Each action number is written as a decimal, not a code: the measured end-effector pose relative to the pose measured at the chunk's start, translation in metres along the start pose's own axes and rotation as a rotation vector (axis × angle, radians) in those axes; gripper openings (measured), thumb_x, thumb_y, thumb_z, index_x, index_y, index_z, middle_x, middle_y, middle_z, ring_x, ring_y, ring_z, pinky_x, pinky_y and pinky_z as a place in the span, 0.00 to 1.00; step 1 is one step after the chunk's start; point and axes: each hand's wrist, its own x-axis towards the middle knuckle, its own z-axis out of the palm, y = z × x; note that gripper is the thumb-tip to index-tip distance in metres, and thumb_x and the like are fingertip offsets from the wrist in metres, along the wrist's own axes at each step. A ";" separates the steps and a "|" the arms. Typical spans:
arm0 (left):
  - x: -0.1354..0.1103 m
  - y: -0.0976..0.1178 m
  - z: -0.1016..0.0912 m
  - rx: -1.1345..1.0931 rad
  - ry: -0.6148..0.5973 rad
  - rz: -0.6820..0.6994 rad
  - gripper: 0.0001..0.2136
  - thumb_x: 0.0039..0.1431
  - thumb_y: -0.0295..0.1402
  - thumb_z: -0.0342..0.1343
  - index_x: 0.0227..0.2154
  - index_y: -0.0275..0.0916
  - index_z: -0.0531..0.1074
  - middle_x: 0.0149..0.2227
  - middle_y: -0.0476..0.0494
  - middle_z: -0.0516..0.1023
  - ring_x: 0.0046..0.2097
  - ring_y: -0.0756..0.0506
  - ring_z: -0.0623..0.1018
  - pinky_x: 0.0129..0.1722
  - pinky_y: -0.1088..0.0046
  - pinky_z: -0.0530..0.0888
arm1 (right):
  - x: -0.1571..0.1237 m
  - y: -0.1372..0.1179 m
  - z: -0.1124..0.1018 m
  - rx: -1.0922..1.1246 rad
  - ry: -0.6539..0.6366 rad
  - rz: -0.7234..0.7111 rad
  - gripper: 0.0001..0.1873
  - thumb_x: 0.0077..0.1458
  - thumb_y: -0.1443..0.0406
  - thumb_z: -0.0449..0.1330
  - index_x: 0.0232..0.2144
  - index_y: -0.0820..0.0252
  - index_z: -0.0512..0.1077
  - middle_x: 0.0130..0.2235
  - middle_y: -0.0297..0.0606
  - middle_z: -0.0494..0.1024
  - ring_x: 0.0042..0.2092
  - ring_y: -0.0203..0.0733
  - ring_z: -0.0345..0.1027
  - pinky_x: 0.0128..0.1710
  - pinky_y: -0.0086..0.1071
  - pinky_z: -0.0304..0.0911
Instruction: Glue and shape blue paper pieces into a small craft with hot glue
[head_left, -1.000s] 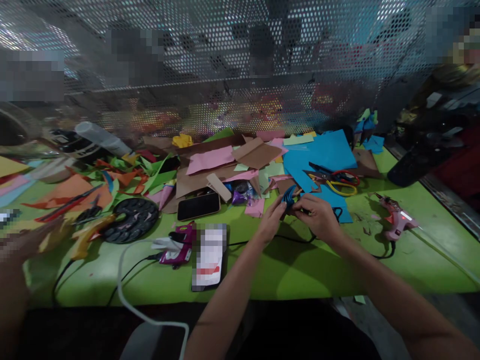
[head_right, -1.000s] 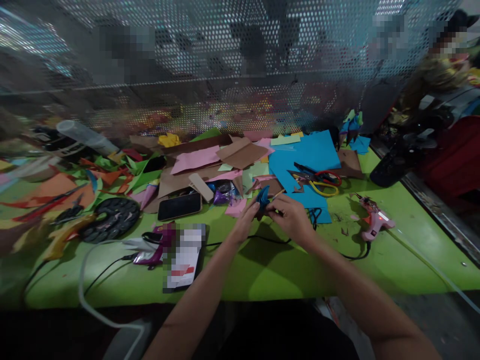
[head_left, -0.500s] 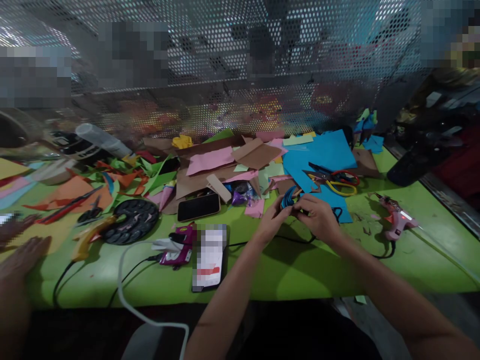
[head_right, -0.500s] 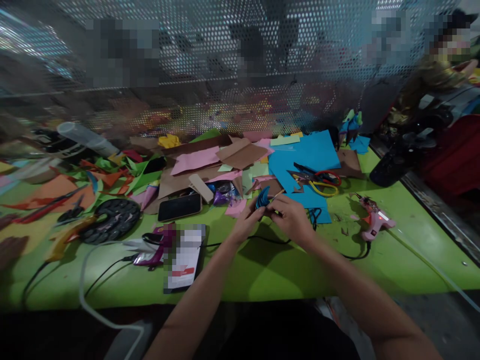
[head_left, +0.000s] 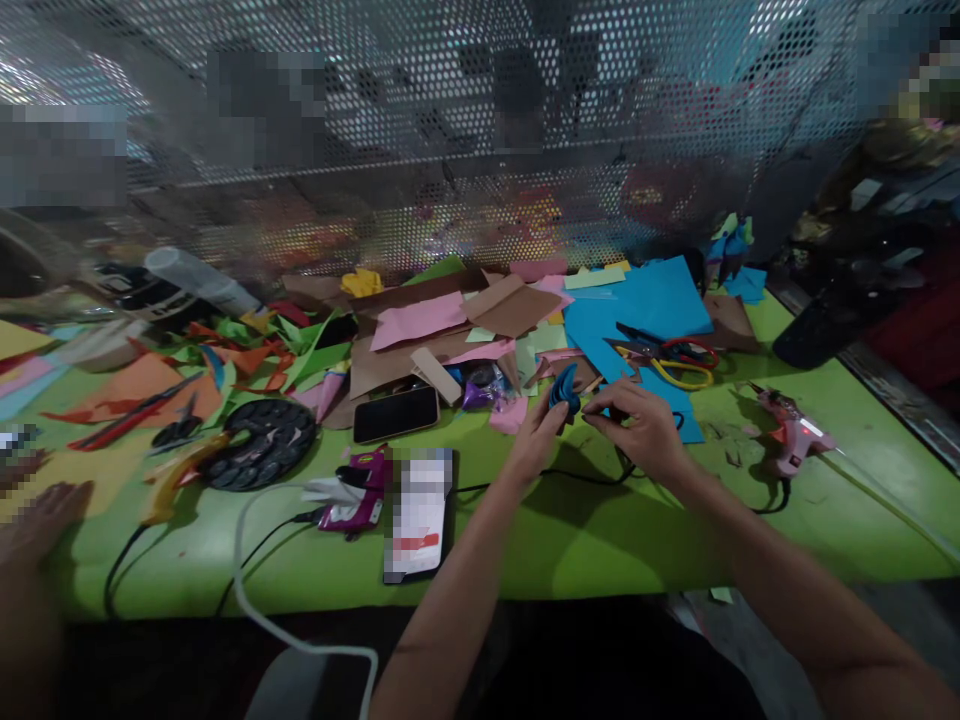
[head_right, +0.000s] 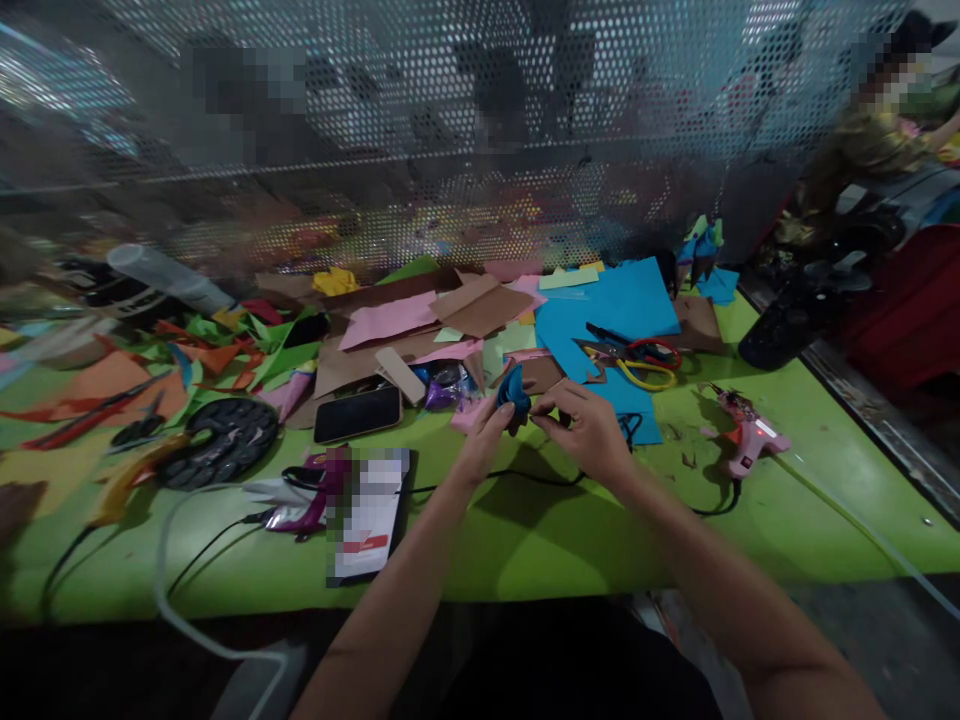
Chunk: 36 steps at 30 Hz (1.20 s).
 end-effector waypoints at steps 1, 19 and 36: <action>0.000 0.001 0.000 0.000 0.001 0.000 0.29 0.58 0.50 0.54 0.59 0.39 0.69 0.45 0.41 0.78 0.33 0.50 0.67 0.31 0.73 0.64 | 0.000 0.000 0.000 -0.001 -0.007 -0.009 0.03 0.57 0.70 0.63 0.33 0.56 0.75 0.33 0.36 0.77 0.34 0.39 0.70 0.33 0.30 0.65; 0.001 -0.006 0.000 0.119 -0.073 0.123 0.23 0.62 0.47 0.52 0.54 0.38 0.70 0.52 0.40 0.76 0.51 0.42 0.73 0.53 0.66 0.68 | -0.005 0.003 0.005 -0.384 -0.103 -0.163 0.06 0.60 0.69 0.59 0.36 0.56 0.76 0.33 0.39 0.77 0.33 0.41 0.71 0.33 0.32 0.60; 0.000 -0.008 -0.001 0.138 -0.094 0.067 0.23 0.63 0.47 0.51 0.57 0.41 0.68 0.55 0.42 0.75 0.57 0.40 0.71 0.58 0.63 0.65 | -0.007 0.003 0.008 -0.239 -0.095 -0.035 0.04 0.58 0.68 0.60 0.35 0.58 0.76 0.33 0.39 0.77 0.33 0.40 0.70 0.31 0.30 0.60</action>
